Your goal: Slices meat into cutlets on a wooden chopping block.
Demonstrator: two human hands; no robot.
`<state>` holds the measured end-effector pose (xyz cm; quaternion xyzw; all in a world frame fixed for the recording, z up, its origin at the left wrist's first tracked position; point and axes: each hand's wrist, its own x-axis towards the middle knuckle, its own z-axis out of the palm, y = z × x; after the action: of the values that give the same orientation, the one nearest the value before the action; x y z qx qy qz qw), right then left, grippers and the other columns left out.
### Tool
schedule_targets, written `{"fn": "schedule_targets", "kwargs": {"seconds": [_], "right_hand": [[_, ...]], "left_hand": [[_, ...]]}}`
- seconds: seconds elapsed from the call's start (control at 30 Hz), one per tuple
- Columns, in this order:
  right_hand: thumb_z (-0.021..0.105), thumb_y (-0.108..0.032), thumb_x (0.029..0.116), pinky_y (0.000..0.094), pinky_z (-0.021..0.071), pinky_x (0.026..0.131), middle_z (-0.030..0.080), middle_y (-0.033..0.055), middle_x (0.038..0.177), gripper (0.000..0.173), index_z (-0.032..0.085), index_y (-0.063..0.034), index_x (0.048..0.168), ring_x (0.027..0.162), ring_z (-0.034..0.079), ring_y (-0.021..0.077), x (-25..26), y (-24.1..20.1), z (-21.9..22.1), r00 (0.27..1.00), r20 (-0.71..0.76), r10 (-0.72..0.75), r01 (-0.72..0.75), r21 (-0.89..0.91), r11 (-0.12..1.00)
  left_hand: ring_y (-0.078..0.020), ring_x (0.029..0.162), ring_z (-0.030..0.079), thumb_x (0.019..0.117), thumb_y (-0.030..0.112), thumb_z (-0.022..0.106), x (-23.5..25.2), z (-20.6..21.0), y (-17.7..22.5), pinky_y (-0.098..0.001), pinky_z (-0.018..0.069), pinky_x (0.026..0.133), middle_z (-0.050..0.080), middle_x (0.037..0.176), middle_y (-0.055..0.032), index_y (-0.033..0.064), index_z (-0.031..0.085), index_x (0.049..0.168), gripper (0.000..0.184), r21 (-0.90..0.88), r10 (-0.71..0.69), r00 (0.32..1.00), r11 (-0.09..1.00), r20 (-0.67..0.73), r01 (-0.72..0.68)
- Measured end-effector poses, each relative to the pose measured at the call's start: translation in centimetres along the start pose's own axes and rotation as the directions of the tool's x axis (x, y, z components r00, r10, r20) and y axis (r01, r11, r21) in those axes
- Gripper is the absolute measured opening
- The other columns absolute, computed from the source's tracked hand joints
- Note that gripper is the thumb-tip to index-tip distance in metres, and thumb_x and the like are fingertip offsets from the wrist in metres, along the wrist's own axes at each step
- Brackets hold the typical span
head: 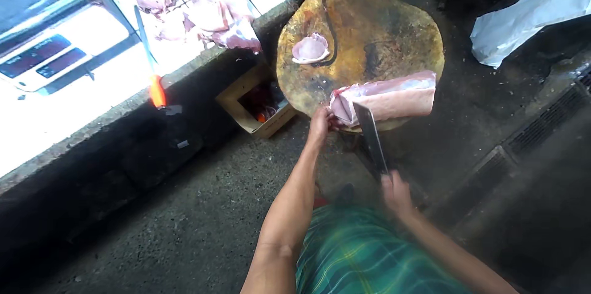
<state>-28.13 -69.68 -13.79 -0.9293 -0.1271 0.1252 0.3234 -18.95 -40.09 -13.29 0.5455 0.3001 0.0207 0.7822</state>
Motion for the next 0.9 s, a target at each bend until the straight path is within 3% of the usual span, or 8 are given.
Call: {"fn": "schedule_targets", "kwargs": {"seconds": [0.1, 0.23, 0.4, 0.6, 0.67, 0.77, 0.83, 0.9], "right_hand": [[0.034, -0.048, 0.1086, 0.0490, 0.0579, 0.065, 0.066, 0.0110, 0.073, 0.058, 0.063, 0.0012, 0.115, 0.066, 0.068, 0.0259, 5.1, -5.5, -0.9, 1.000, 0.007, -0.012, 0.012, 0.068, 0.998], [0.034, -0.058, 0.1077, 0.0528, 0.0559, 0.064, 0.063, 0.0113, 0.072, 0.057, 0.060, -0.0066, 0.113, 0.067, 0.067, 0.0299, 9.5, -9.3, -0.8, 0.993, 0.083, 0.079, -0.081, 0.026, 0.996], [0.035, -0.058, 0.1078, 0.0520, 0.0574, 0.069, 0.066, 0.0121, 0.074, 0.057, 0.059, -0.0063, 0.114, 0.073, 0.070, 0.0316, 8.4, -7.6, 0.3, 0.982, 0.114, 0.154, -0.142, -0.104, 0.984], [0.035, -0.052, 0.1090, 0.0522, 0.0580, 0.079, 0.071, 0.0150, 0.086, 0.055, 0.058, -0.0052, 0.125, 0.085, 0.073, 0.0329, 5.6, -3.6, 1.1, 0.943, 0.208, 0.261, -0.225, -0.181, 0.957], [0.035, -0.050, 0.1089, 0.0531, 0.0586, 0.077, 0.072, 0.0159, 0.087, 0.054, 0.058, -0.0040, 0.128, 0.084, 0.073, 0.0340, 3.4, -0.7, 2.0, 0.939, 0.209, 0.273, -0.233, -0.198, 0.952], [0.034, -0.048, 0.1091, 0.0561, 0.0579, 0.076, 0.071, 0.0184, 0.088, 0.056, 0.057, -0.0016, 0.131, 0.082, 0.072, 0.0364, -1.0, 3.5, 1.7, 0.923, 0.247, 0.294, -0.261, -0.159, 0.952], [0.032, -0.050, 0.1079, 0.0550, 0.0581, 0.070, 0.070, 0.0177, 0.082, 0.061, 0.060, 0.0010, 0.126, 0.074, 0.071, 0.0349, -3.2, 4.7, 0.7, 0.958, 0.189, 0.215, -0.196, -0.116, 0.974], [0.030, -0.050, 0.1069, 0.0529, 0.0581, 0.064, 0.069, 0.0165, 0.076, 0.065, 0.062, 0.0046, 0.121, 0.069, 0.070, 0.0326, -3.1, 3.1, -0.3, 0.989, 0.099, 0.109, -0.101, -0.081, 0.992]], "left_hand": [[-0.0174, 0.071, 0.068, 0.1072, 0.030, 0.047, -0.1, -0.2, -0.1, -0.0331, 0.0575, 0.064, 0.070, 0.089, -0.0092, 0.0021, 0.057, 0.122, 0.033, 0.009, -0.051, 0.995, 0.999, 0.081, 0.050], [-0.0181, 0.076, 0.071, 0.1060, 0.018, 0.059, -1.1, 0.5, 0.7, -0.0336, 0.0605, 0.070, 0.072, 0.094, -0.0128, -0.0020, 0.055, 0.121, 0.025, 0.125, 0.045, 0.986, 0.990, 0.159, -0.065], [-0.0186, 0.086, 0.072, 0.1051, 0.021, 0.061, -1.0, 1.5, 1.6, -0.0403, 0.0621, 0.080, 0.072, 0.100, -0.0102, 0.0021, 0.063, 0.119, 0.023, 0.350, 0.192, 0.964, 0.904, 0.181, -0.246], [-0.0159, 0.086, 0.071, 0.1038, 0.021, 0.062, 0.3, 1.3, 2.3, -0.0411, 0.0596, 0.083, 0.072, 0.095, -0.0073, 0.0049, 0.066, 0.112, 0.019, 0.484, 0.260, 0.955, 0.824, 0.142, -0.296], [-0.0156, 0.091, 0.070, 0.1040, 0.019, 0.061, 0.5, 1.0, 2.3, -0.0406, 0.0588, 0.087, 0.072, 0.100, -0.0081, 0.0037, 0.067, 0.114, 0.019, 0.443, 0.270, 0.955, 0.846, 0.123, -0.296], [-0.0162, 0.088, 0.070, 0.1051, 0.022, 0.060, 0.6, 0.2, 2.3, -0.0383, 0.0597, 0.083, 0.072, 0.098, -0.0094, 0.0011, 0.066, 0.115, 0.024, 0.285, 0.222, 0.973, 0.931, 0.063, -0.230], [-0.0186, 0.088, 0.068, 0.1072, 0.026, 0.054, 0.4, -0.7, 2.3, -0.0387, 0.0582, 0.081, 0.070, 0.100, -0.0108, 0.0013, 0.062, 0.120, 0.028, 0.134, 0.088, 0.996, 0.987, -0.012, -0.086], [-0.0237, 0.089, 0.070, 0.1068, 0.029, 0.045, 0.0, -1.4, 2.3, -0.0439, 0.0598, 0.079, 0.070, 0.104, -0.0131, 0.0039, 0.059, 0.125, 0.034, -0.090, -0.107, 0.993, 0.991, -0.041, 0.103]]}}
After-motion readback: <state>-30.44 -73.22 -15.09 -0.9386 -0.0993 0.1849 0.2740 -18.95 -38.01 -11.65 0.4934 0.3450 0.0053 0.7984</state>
